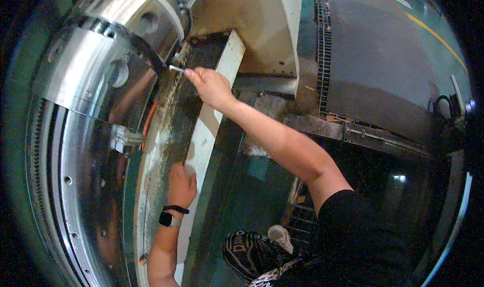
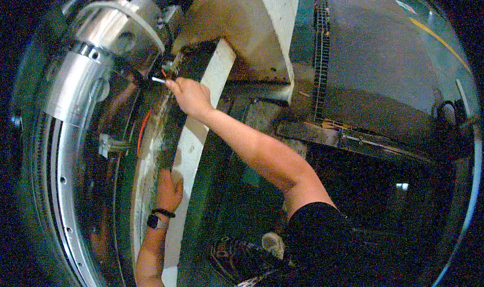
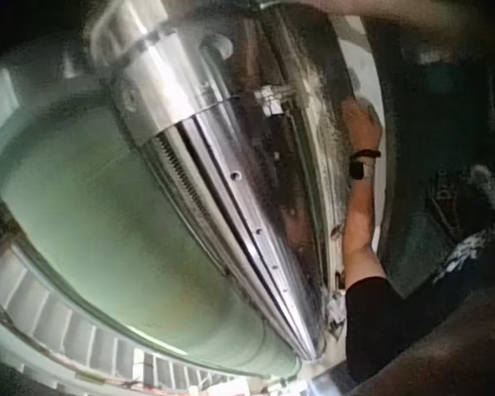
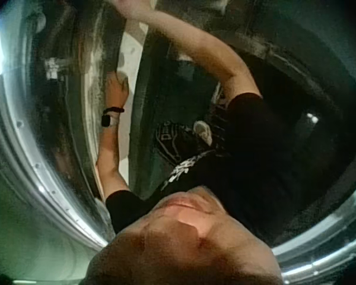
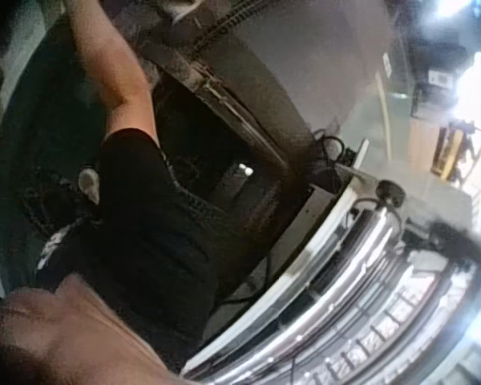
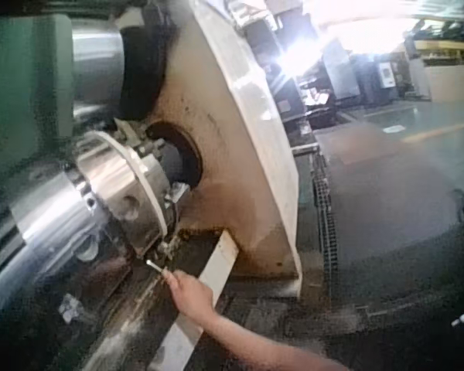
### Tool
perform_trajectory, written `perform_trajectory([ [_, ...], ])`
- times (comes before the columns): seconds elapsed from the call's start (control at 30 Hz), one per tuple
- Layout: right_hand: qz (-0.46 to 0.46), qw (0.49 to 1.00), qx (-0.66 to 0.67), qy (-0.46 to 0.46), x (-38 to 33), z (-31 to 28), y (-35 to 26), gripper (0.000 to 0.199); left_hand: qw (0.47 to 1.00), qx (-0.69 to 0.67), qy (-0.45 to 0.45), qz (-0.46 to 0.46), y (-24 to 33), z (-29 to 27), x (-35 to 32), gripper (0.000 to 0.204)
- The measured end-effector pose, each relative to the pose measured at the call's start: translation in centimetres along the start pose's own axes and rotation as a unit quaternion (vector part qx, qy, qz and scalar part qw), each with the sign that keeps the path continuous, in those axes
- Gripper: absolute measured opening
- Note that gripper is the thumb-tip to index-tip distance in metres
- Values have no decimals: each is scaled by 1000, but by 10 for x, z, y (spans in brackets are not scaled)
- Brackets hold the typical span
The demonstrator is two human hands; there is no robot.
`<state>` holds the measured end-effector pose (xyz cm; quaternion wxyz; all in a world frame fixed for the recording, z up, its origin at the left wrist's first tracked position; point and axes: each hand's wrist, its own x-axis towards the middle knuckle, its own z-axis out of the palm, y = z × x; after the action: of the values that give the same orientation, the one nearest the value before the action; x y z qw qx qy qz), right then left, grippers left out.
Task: The person uses an allen key to loosen and tighten bolts on a large metallic cylinder of an industrial machine, working on multiple points along the roller while standing on a metal grate platform.
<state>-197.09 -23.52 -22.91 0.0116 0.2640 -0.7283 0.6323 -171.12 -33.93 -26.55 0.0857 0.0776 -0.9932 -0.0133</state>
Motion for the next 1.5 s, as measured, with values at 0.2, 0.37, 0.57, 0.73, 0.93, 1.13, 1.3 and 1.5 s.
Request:
perform_trajectory([
  [0.2,-8,998,-2,-54,8,-16,-2,45,998,-41,-42,4,-6,-1,1,52],
  [0.37,-72,993,60,-73,13,-15,23,43,996,-12,-81,-46,8,-6,-5,69],
  [0.57,-184,974,-6,-132,4,-38,41,37,996,-4,-77,-38,12,-12,-4,78],
  [0.73,-332,933,-40,-131,31,-36,15,35,995,0,-89,-45,12,-14,-3,80],
  [0.93,-416,899,-75,-116,45,-34,5,38,995,-35,-81,-52,11,-12,-1,80],
  [1.13,-478,864,-122,-101,63,-40,-2,38,996,-3,-73,-47,12,-10,-4,81],
  [1.3,-506,848,-136,-81,66,-40,-5,37,997,7,-66,-39,11,-10,-5,82],
  [1.5,-503,850,-136,-78,65,-36,0,36,996,-4,-77,-50,9,-8,-7,82],
])
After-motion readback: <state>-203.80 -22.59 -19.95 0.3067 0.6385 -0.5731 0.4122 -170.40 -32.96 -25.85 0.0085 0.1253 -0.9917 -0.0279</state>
